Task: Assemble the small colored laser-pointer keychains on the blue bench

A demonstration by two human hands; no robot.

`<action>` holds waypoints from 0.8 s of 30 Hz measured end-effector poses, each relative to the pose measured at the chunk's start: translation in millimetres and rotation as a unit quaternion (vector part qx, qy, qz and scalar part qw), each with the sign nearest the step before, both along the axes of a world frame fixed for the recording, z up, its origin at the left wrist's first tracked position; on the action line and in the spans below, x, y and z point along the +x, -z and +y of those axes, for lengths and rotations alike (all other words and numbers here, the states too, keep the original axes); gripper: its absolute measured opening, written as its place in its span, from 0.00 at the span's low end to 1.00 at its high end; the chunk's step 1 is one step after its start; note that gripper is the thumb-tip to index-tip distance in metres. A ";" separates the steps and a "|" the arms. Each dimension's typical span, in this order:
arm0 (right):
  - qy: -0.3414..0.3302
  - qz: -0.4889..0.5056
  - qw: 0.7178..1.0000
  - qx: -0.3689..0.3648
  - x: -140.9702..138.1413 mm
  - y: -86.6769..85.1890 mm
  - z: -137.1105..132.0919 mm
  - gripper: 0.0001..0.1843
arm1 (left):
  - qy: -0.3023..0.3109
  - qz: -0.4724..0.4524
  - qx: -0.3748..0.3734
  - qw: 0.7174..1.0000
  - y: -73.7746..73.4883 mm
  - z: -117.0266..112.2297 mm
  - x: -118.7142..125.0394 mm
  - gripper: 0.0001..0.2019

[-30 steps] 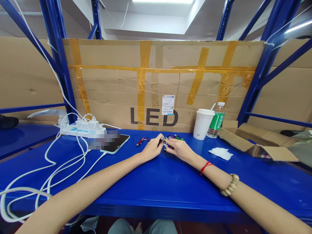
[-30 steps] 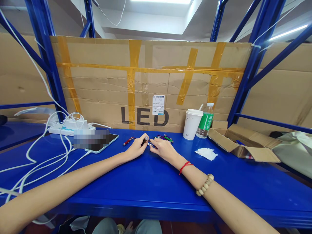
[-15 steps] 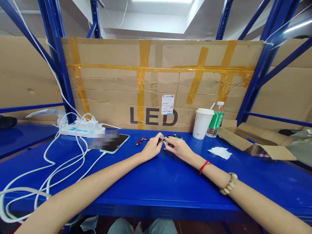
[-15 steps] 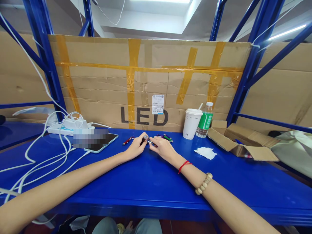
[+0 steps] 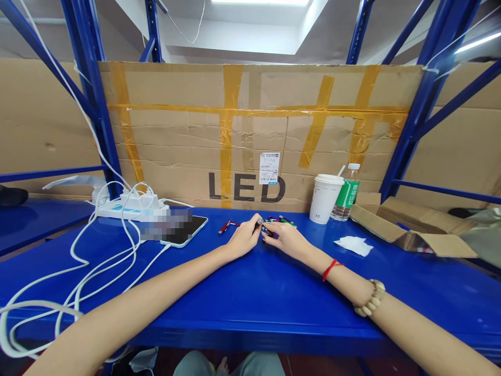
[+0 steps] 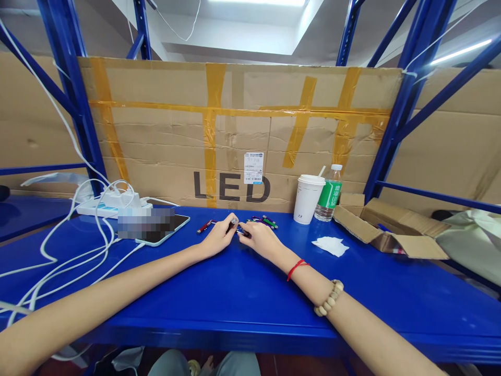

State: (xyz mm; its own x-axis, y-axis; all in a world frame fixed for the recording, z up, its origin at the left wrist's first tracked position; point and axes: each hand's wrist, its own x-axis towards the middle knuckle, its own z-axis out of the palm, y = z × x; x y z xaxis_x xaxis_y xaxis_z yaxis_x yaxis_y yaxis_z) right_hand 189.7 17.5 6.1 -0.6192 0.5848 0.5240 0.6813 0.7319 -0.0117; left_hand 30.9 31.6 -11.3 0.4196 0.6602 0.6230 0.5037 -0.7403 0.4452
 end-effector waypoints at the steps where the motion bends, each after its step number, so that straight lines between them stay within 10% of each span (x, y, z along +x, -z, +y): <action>1: -0.005 0.002 1.000 -0.007 0.0 0.3 0.8 0.08 | 0.001 0.006 0.001 1.000 -0.2 -0.3 0.0 0.03; 24: -0.041 0.107 0.993 -0.002 5.5 -1.2 5.8 0.14 | -0.009 -0.035 -0.046 0.998 -3.1 -2.9 2.0 0.07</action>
